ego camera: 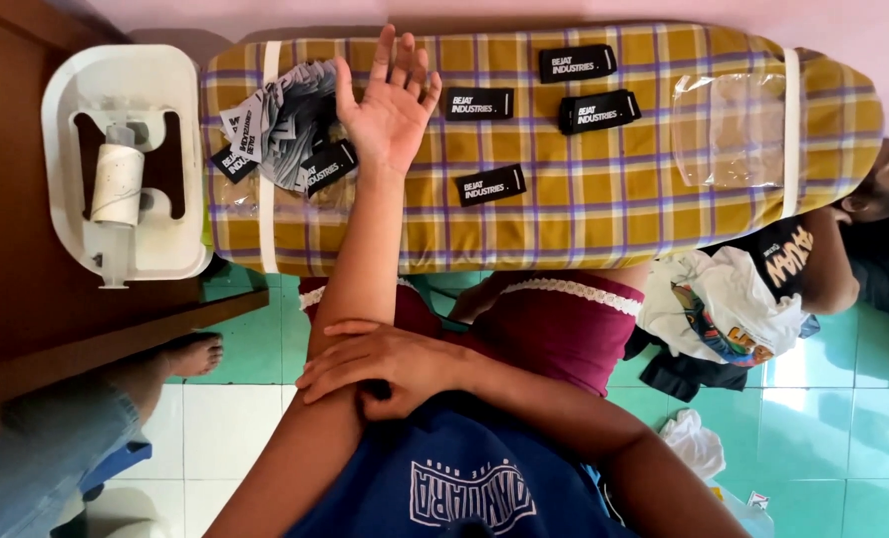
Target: Folding small black clothing labels in half and arranging them on a workspace.
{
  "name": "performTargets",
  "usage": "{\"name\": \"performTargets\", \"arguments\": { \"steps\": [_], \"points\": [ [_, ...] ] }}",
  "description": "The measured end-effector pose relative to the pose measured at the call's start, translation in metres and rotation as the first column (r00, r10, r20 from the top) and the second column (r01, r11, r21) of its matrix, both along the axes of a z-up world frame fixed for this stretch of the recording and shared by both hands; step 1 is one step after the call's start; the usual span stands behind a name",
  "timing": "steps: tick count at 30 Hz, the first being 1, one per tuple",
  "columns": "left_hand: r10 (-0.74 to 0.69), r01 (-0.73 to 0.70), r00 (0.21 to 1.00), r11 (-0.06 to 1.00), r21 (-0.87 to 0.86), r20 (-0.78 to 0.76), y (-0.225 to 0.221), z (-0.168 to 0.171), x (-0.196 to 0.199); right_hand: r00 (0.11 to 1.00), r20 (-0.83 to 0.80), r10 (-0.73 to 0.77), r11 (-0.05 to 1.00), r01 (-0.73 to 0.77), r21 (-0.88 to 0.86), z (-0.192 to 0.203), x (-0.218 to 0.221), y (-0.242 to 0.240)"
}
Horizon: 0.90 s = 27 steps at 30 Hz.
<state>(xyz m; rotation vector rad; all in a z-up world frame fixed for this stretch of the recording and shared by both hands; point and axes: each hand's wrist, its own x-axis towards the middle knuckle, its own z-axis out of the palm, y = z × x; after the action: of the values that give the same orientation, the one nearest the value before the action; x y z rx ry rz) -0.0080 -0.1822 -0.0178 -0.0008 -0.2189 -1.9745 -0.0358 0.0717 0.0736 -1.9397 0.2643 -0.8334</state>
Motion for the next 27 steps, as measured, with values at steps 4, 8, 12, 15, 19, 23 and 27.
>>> {"name": "performTargets", "arguments": {
  "steps": [4, 8, 12, 15, 19, 23, 27],
  "points": [
    [0.0, 0.0, 1.0, 1.0, 0.024, 0.005, 0.001, 0.0, 0.0, 0.999, 0.0, 0.043, 0.999, -0.043, -0.009, -0.007, -0.002, -0.002],
    [0.004, -0.005, 1.0, 0.999, 0.043, 0.008, 0.001, 0.003, 0.001, 0.999, 0.042, 0.035, 0.999, -0.035, 0.017, -0.014, 0.002, 0.0],
    [0.067, -0.067, 0.998, 0.998, -0.009, 0.004, 0.002, 0.0, -0.006, 0.996, 0.087, -0.007, 0.998, 0.001, 0.069, 0.005, -0.008, 0.002],
    [0.159, -0.153, 0.987, 0.98, -0.125, 0.039, 0.002, 0.003, -0.014, 0.945, 0.152, -0.288, 0.949, 0.261, 0.178, 0.016, -0.032, -0.01],
    [0.409, -0.173, 0.613, 0.904, -0.391, 0.676, 0.016, 0.023, -0.014, 0.741, -0.048, -0.67, 0.739, 0.659, -0.143, 0.012, -0.093, -0.047],
    [0.911, 0.273, -0.101, 0.413, -0.869, 0.401, 0.034, 0.019, -0.007, 0.357, -0.451, -0.818, 0.562, 0.658, -0.501, -0.003, -0.149, -0.067],
    [0.882, 0.378, -0.194, 0.471, -0.797, 0.43, 0.037, 0.018, -0.001, 0.311, -0.45, -0.837, 0.53, 0.668, -0.522, -0.024, -0.162, -0.08]
  ]
}}
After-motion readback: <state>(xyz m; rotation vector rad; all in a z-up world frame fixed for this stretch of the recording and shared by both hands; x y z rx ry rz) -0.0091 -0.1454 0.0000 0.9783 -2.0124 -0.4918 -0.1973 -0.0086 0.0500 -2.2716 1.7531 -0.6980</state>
